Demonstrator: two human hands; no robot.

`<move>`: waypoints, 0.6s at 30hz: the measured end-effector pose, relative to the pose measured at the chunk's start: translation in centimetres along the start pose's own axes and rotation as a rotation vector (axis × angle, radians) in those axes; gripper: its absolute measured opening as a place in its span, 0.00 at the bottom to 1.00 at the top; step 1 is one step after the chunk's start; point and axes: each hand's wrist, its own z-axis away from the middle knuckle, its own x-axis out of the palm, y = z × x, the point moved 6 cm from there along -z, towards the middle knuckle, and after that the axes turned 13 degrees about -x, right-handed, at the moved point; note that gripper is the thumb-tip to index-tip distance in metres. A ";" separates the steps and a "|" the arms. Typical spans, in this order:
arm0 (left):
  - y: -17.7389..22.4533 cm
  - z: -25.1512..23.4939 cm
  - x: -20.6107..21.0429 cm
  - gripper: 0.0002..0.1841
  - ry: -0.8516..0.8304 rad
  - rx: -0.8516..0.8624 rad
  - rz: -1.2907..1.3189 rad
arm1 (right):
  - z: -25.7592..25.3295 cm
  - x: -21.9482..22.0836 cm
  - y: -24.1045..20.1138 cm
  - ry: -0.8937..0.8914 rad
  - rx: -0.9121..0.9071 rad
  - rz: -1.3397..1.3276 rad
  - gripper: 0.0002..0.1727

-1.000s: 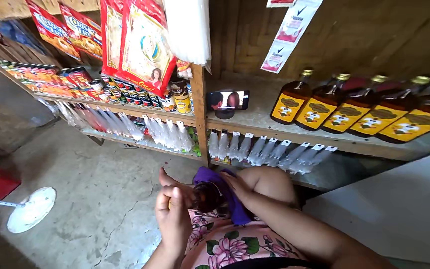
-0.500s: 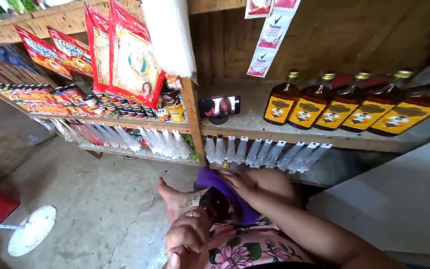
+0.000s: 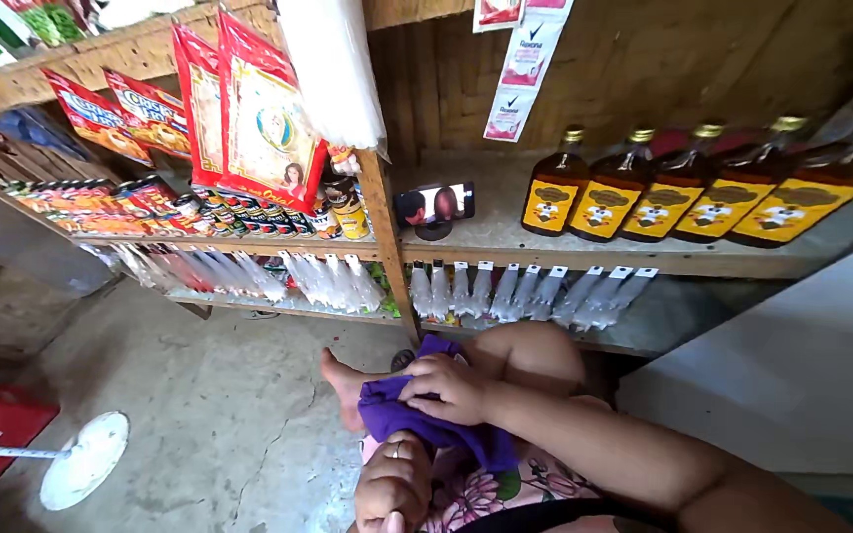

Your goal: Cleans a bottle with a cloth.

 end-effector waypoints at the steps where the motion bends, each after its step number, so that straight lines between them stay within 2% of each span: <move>1: 0.0 0.0 0.2 0.24 -0.017 0.006 -0.006 | 0.3 -0.2 0.8 0.005 0.028 -0.022 0.18; 3: 0.2 -0.1 0.8 0.23 -0.054 -0.002 -0.029 | 1.2 -0.6 3.0 -0.017 0.090 -0.034 0.22; 7: 0.2 0.0 2.2 0.22 -0.126 0.010 -0.071 | 3.8 -1.3 8.2 -0.078 0.263 -0.047 0.22; 10: 0.1 -0.2 2.4 0.22 -0.154 0.026 -0.080 | 4.5 -1.6 9.7 -0.098 0.414 -0.100 0.22; 13: 0.2 -0.4 2.3 0.23 -0.139 0.005 -0.085 | 3.7 -1.8 8.1 -0.272 0.486 -0.061 0.24; 18: 0.0 0.5 3.3 0.23 -0.217 0.029 -0.150 | 1.6 -0.6 2.1 -0.365 0.247 -0.048 0.25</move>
